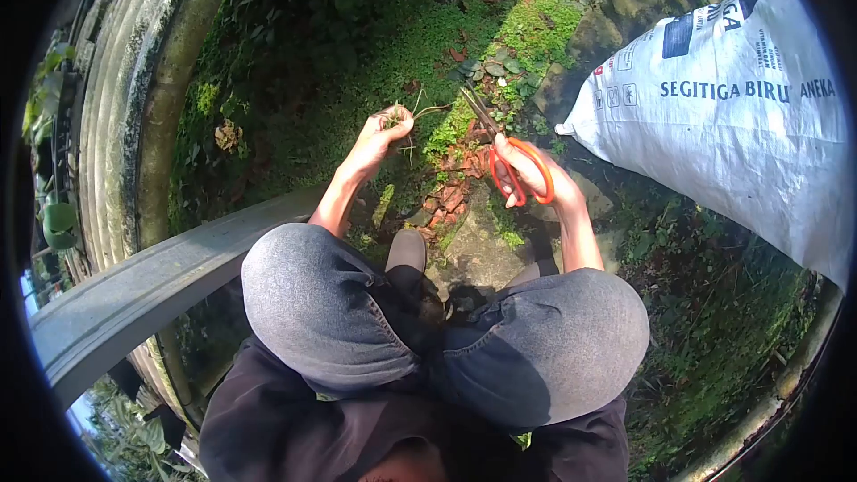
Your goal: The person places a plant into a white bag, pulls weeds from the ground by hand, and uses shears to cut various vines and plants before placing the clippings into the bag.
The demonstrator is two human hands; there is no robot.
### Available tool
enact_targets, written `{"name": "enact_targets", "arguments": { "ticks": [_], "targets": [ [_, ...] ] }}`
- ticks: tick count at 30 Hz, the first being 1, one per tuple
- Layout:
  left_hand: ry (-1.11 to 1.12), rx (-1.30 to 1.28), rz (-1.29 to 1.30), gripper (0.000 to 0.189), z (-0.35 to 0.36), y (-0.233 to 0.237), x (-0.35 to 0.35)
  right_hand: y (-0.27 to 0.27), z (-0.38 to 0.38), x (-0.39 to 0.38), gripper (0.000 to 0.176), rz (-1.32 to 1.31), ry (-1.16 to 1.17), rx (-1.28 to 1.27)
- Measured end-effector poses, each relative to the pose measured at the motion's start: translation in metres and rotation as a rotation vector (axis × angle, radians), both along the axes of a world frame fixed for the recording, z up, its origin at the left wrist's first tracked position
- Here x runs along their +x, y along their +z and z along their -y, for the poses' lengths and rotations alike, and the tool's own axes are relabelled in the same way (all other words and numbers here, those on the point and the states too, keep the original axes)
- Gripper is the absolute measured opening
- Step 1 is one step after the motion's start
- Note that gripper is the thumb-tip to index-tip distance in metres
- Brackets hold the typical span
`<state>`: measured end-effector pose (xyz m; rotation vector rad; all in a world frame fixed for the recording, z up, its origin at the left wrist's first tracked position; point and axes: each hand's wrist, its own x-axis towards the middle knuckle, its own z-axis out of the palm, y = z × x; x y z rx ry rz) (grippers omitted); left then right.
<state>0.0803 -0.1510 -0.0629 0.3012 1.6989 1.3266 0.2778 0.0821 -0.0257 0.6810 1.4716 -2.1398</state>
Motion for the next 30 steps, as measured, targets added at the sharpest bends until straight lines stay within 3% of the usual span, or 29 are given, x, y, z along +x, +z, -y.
{"name": "enact_targets", "arguments": {
  "ticks": [5,8,14,16,17,19,20,21,23,24,25,26,28,30],
  "targets": [
    [-0.175,0.132,-0.056,0.009,-0.053,0.068,-0.03,0.082,-0.051,0.05,0.061,-0.026,-0.161,0.038],
    [-0.227,0.193,-0.182,0.012,-0.096,0.129,-0.047,0.154,-0.071,0.064,0.06,-0.282,-0.16,0.209],
    [-0.454,0.378,-0.401,0.011,-0.207,0.336,-0.009,0.278,-0.092,0.115,0.064,-0.534,-0.221,0.519],
    [-0.399,0.495,-0.522,0.012,-0.249,0.401,0.03,0.305,-0.088,0.129,0.065,-0.529,-0.414,0.505],
    [-0.515,0.573,-0.524,0.013,-0.268,0.435,0.044,0.317,-0.085,0.135,0.065,-0.513,-0.516,0.527],
    [-0.443,0.675,-0.62,0.019,-0.311,0.492,0.092,0.331,-0.081,0.142,0.065,-0.542,-0.74,0.511],
    [-0.561,0.755,-0.636,0.03,-0.343,0.522,0.111,0.337,-0.077,0.145,0.062,-0.553,-0.831,0.465],
    [-0.558,0.661,-0.664,0.028,-0.361,0.546,0.134,0.335,-0.071,0.144,0.06,-0.607,-0.948,0.388],
    [-0.566,0.796,-0.868,0.033,-0.418,0.553,0.167,0.319,-0.059,0.135,0.06,-0.666,-1.142,0.311],
    [-0.583,0.732,-0.868,0.034,-0.452,0.548,0.184,0.309,-0.054,0.132,0.061,-0.667,-1.22,0.312],
    [-0.495,0.85,-1.182,0.03,-0.503,0.524,0.185,0.291,-0.051,0.129,0.06,-0.663,-1.25,0.25],
    [-0.647,0.41,-1.287,0.043,-0.523,0.515,0.198,0.274,-0.048,0.128,0.06,-0.66,-1.277,0.186],
    [-0.821,0.328,-1.345,0.059,-0.537,0.497,0.208,0.264,-0.041,0.138,0.054,-0.53,-1.287,0.341],
    [-0.811,0.386,-1.293,0.067,-0.538,0.491,0.205,0.256,-0.049,0.149,0.054,-0.583,-1.268,0.573]
  ]
}}
